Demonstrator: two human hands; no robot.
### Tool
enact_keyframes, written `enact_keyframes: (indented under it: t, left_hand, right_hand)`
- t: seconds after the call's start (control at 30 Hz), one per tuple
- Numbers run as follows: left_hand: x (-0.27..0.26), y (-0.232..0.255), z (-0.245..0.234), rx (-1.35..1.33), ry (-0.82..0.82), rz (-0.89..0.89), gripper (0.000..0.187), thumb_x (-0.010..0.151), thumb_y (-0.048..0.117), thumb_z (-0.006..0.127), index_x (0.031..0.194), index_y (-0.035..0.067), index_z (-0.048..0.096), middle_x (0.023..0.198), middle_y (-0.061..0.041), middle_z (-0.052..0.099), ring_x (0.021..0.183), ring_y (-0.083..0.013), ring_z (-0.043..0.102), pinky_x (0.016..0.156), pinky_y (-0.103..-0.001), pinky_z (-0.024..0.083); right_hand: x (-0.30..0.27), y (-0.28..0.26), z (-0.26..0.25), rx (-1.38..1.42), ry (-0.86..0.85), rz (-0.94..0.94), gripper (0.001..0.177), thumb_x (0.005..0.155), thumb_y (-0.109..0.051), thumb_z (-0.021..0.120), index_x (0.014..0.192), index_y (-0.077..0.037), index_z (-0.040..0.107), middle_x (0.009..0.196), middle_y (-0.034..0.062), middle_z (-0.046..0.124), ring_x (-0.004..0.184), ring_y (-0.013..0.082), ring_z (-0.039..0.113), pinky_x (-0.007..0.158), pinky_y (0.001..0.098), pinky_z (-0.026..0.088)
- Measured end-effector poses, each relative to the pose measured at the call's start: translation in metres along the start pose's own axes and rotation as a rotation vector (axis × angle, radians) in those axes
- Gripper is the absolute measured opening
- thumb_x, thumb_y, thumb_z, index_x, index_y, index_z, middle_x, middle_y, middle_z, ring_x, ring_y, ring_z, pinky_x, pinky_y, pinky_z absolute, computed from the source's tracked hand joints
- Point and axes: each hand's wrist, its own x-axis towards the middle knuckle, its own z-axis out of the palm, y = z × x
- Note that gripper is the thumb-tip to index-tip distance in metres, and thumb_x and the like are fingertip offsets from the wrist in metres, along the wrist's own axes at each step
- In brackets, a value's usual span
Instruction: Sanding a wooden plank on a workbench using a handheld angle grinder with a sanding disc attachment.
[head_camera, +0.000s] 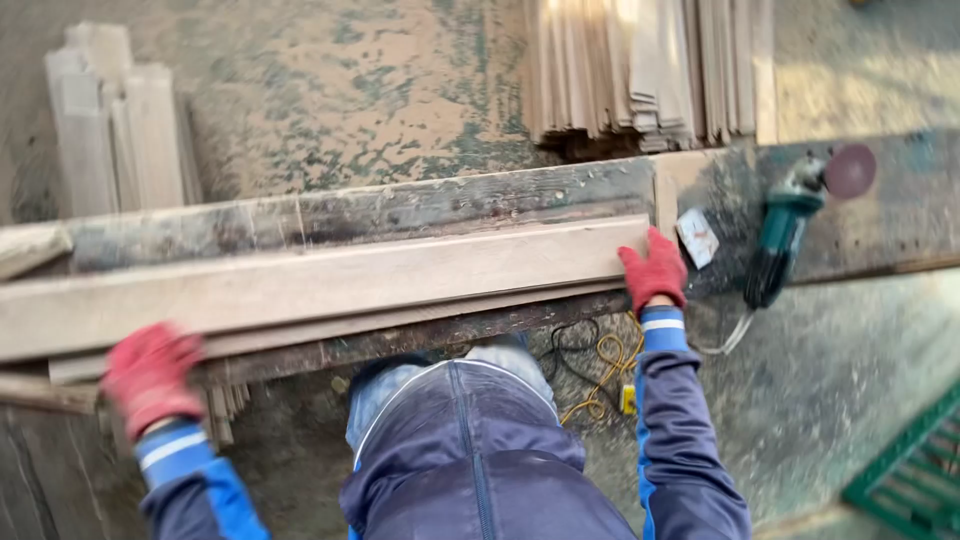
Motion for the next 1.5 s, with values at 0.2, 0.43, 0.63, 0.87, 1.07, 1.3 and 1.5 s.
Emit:
enact_keyframes:
  t: [0.2,0.43,0.63,0.87,1.07,1.3,1.5]
  left_hand:
    - [0.246,-0.011,-0.153,1.137,0.191,0.694,0.046,0.103,0.016,0.087,0.13,-0.015,0.064,0.118,-0.031,0.071,0.098,-0.0442,0.068,0.085,-0.044,0.054]
    - [0.279,0.037,-0.142,1.298,0.265,0.399,0.06,0.107,0.043,0.08,0.129,-0.008,0.058,0.124,-0.036,0.052,0.102,-0.0546,0.06,0.086,-0.06,0.051]
    - [0.355,0.024,-0.157,1.521,0.301,0.531,0.064,0.115,0.057,0.076,0.115,-0.007,0.074,0.102,-0.031,0.075,0.081,-0.0502,0.072,0.068,-0.055,0.059]
    - [0.357,0.028,-0.139,1.853,0.205,0.401,0.105,0.134,0.073,0.026,0.113,-0.016,0.078,0.105,-0.037,0.077,0.087,-0.0538,0.074,0.066,-0.061,0.056]
    - [0.314,0.017,-0.112,2.229,0.165,0.54,0.044,0.119,0.044,0.04,0.154,0.018,0.05,0.099,-0.017,0.084,0.081,-0.0324,0.084,0.059,-0.047,0.066]
    - [0.07,-0.011,0.075,1.234,0.217,0.539,0.071,0.133,0.026,0.076,0.176,0.007,0.023,0.164,-0.014,-0.004,0.153,-0.0433,0.002,0.128,-0.06,0.006]
    - [-0.146,-0.065,0.276,1.149,-0.299,1.408,0.016,0.089,0.017,0.076,0.104,0.014,0.072,0.099,-0.004,0.07,0.093,-0.0224,0.062,0.09,-0.036,0.051]
  right_hand:
    - [-0.102,-0.167,0.01,-0.073,-0.109,0.009,0.085,0.08,-0.057,0.072,0.149,-0.012,0.05,0.155,0.0262,0.039,0.136,0.0483,0.037,0.108,0.0537,0.036]
    - [-0.12,-0.222,0.034,-0.03,-0.13,0.136,0.096,0.085,-0.067,0.066,0.161,-0.018,0.032,0.164,0.031,0.012,0.151,0.0509,0.004,0.121,0.058,0.017]
    - [-0.103,-0.235,0.018,-0.016,-0.132,0.154,0.095,0.084,-0.059,0.074,0.158,-0.015,0.035,0.163,0.031,0.016,0.151,0.0504,0.007,0.121,0.0568,0.019]
    - [-0.092,-0.228,-0.005,-0.28,-0.2,0.069,0.099,0.083,-0.072,0.067,0.157,-0.013,0.036,0.141,0.0261,0.045,0.124,0.0426,0.051,0.102,0.0493,0.045]
    - [-0.082,-0.198,-0.025,-0.28,-0.405,0.046,0.093,0.087,-0.078,0.055,0.158,-0.021,0.034,0.153,0.019,0.043,0.133,0.038,0.052,0.109,0.0505,0.043]
    - [-0.028,-0.045,-0.113,0.066,0.465,0.022,0.05,0.073,-0.008,0.09,0.115,0.0,0.064,0.107,0.0163,0.065,0.095,0.0331,0.065,0.087,0.0418,0.058]
    - [0.039,0.127,-0.096,-0.136,0.218,0.418,0.093,0.081,-0.044,0.088,0.147,-0.003,0.038,0.127,0.0305,0.051,0.109,0.0488,0.056,0.091,0.056,0.049]
